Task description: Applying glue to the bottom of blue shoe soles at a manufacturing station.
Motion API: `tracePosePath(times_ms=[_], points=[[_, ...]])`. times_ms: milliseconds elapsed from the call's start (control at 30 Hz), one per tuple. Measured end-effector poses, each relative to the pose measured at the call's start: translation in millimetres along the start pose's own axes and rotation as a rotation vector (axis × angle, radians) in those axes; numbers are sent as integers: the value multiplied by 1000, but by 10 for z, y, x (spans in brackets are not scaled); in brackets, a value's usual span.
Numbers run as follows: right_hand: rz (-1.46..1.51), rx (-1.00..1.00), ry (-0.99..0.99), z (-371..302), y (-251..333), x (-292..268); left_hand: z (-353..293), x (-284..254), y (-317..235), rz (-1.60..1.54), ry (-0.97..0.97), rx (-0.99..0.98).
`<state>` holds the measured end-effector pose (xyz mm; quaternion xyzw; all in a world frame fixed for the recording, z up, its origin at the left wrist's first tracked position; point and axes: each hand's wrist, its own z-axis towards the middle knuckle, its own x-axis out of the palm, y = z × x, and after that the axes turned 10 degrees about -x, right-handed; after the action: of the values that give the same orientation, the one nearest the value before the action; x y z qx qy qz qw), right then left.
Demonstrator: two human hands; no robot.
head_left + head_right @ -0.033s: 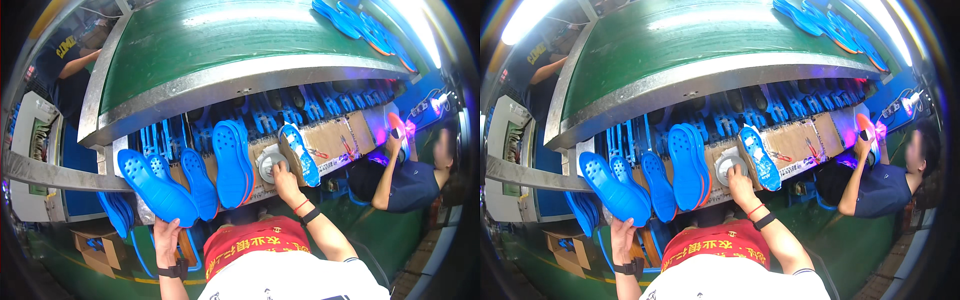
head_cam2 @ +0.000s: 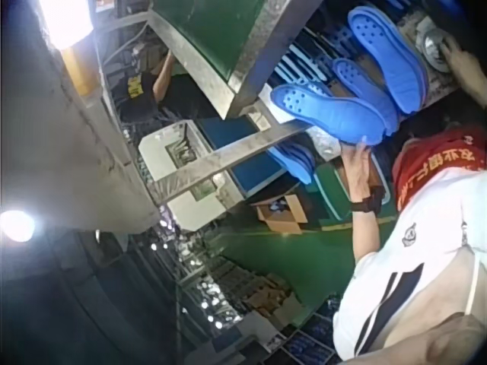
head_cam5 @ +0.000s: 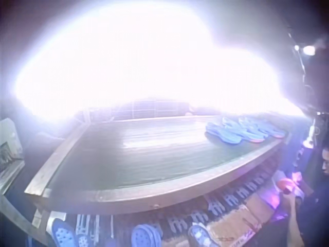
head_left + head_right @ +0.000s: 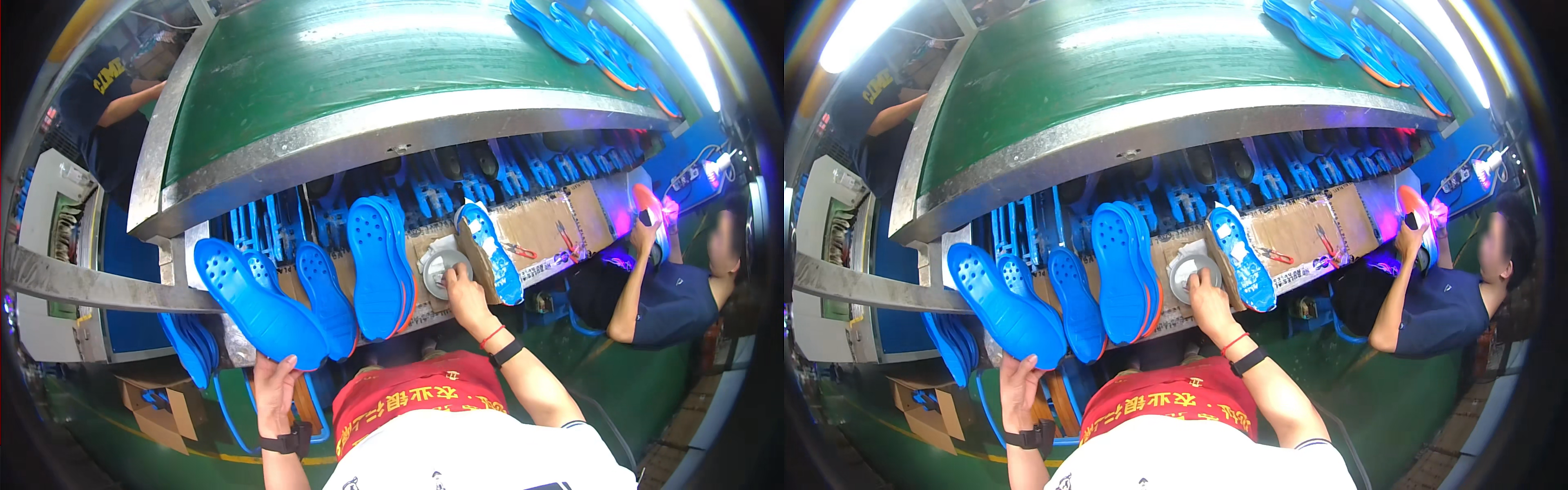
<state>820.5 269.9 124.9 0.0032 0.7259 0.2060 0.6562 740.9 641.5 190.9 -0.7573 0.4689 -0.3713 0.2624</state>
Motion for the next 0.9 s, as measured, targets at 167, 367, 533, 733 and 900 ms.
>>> tracePosePath(times_ms=[167,367,533,733,900], points=[[30,15,20,-6,-44,67,-46,567,-132,40,69,49],[63,32,0,-24,-5,-9,-17,961,-144,80,67,198],[55,32,30,-97,18,-144,27,1312,-127,182,102,366],[275,-130,-456,-235,442,-947,-5,1631,-143,251,-7,491],[428,-321,-545,-273,734,-1326,-35,1773,-161,314,15,492]])
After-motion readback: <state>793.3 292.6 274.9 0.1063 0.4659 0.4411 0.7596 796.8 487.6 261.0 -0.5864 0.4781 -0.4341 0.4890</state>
